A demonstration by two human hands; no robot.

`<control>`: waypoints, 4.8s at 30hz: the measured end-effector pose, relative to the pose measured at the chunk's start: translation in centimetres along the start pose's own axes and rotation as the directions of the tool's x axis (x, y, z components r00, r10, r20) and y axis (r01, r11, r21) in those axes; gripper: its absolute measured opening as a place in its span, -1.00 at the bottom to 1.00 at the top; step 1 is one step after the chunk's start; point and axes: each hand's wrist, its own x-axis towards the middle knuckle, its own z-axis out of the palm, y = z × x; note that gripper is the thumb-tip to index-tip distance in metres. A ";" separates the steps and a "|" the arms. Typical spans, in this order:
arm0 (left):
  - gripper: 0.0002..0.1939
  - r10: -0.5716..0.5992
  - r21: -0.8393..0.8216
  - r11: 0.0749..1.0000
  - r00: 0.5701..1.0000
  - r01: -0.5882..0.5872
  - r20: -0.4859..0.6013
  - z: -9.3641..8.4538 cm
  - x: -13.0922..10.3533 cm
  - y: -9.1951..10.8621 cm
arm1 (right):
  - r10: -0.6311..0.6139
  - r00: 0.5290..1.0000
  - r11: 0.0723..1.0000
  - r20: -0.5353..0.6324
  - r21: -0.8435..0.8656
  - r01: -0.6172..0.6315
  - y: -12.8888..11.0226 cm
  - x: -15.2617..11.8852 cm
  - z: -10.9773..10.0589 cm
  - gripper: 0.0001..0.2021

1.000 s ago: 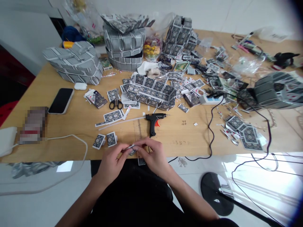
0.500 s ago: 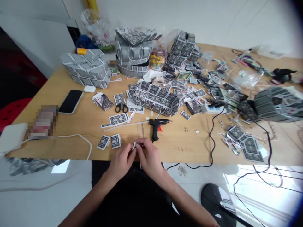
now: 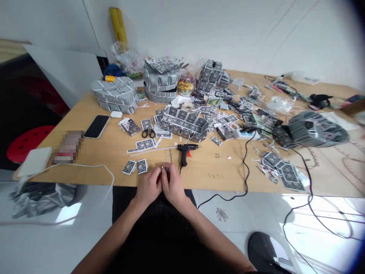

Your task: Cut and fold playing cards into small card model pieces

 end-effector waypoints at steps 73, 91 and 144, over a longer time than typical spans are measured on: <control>-0.80 -0.203 0.022 0.979 0.974 0.202 0.102 -9.8 5.8 -3.9 | 0.226 0.974 0.955 0.028 0.190 -0.227 0.5 1.7 -1.0 -0.85; -0.72 -0.345 0.264 0.920 0.917 0.289 0.201 -7.9 13.6 -9.7 | 0.164 0.980 0.960 0.108 0.210 -0.184 0.6 3.0 -1.3 -0.62; -0.72 0.005 -0.328 0.944 0.991 0.038 0.131 -6.2 4.7 -2.0 | 0.395 0.840 0.578 0.373 0.610 -0.543 -1.3 8.0 -4.0 -0.64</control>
